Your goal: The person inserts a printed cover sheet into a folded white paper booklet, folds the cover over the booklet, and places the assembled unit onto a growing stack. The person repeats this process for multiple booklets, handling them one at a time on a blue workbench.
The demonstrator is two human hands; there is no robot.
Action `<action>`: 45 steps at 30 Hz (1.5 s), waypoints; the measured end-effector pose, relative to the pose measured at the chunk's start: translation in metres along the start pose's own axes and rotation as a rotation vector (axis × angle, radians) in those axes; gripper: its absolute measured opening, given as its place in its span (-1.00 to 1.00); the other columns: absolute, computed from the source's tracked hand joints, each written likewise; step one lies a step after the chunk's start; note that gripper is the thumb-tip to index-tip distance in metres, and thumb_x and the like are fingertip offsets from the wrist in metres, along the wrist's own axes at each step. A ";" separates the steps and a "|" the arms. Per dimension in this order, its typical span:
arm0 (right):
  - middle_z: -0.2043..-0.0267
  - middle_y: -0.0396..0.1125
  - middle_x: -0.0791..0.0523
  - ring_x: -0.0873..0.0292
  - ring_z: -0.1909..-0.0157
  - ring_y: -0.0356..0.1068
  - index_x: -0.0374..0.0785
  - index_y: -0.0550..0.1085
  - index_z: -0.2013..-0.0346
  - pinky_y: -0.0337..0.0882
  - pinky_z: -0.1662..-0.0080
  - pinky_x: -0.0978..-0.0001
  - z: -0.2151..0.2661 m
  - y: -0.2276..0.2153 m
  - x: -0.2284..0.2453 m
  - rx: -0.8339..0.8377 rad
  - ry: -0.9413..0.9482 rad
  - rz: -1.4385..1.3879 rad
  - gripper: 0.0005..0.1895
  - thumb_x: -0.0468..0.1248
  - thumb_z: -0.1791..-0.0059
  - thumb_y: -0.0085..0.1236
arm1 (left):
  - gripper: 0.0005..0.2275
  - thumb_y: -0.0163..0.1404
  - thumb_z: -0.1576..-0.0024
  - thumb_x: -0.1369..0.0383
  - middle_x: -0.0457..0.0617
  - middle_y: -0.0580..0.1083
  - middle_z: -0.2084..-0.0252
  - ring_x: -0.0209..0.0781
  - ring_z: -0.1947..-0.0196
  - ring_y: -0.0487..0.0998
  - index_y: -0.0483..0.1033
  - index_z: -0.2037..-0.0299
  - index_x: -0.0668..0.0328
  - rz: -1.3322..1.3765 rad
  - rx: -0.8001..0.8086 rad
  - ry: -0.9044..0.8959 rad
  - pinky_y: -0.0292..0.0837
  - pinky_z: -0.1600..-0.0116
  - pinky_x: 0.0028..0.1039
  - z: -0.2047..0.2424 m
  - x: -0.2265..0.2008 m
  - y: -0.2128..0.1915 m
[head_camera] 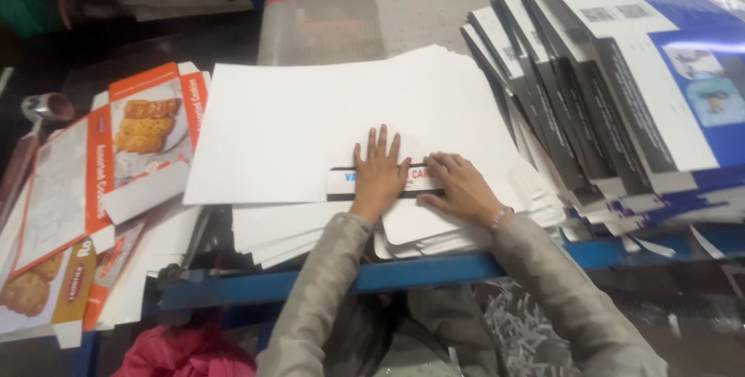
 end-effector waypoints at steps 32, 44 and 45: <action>0.18 0.54 0.06 0.15 0.14 0.59 -0.21 0.62 0.12 0.56 0.17 0.34 0.093 -0.062 0.001 -0.661 0.113 -0.252 -0.79 -0.53 -0.05 0.15 | -0.93 0.06 -0.16 0.46 -0.05 0.60 0.32 -0.12 0.32 0.67 0.57 0.21 0.08 0.056 -0.179 0.375 0.58 0.23 -0.35 0.086 0.011 -0.075; -0.59 -0.71 -0.21 -0.27 -0.59 -0.72 -0.23 0.28 -0.10 -0.47 -0.43 -0.52 0.054 -0.102 0.095 -0.392 -0.328 0.377 -0.16 0.35 0.12 0.29 | -0.71 0.05 -0.45 0.25 -0.11 0.52 0.18 -0.33 0.29 0.51 0.45 -0.08 0.44 1.366 -0.883 0.090 0.45 0.09 -0.46 0.020 0.094 -0.262; -0.60 -0.69 -0.20 -0.27 -0.59 -0.71 -0.12 0.31 -0.08 -0.50 -0.41 -0.50 0.059 -0.096 0.088 -0.375 -0.338 0.412 -0.24 0.34 0.12 0.23 | -0.72 0.09 -0.39 0.24 -0.17 0.47 0.26 -0.40 0.39 0.40 0.46 -0.01 0.40 1.463 -0.866 0.041 0.34 0.21 -0.46 -0.002 0.091 -0.257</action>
Point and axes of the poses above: each hand's wrist, its own z-axis away from the middle knuckle, its own y-axis out of the palm, x = y × z, the point moved 7 cm from there along -z, towards the middle knuckle
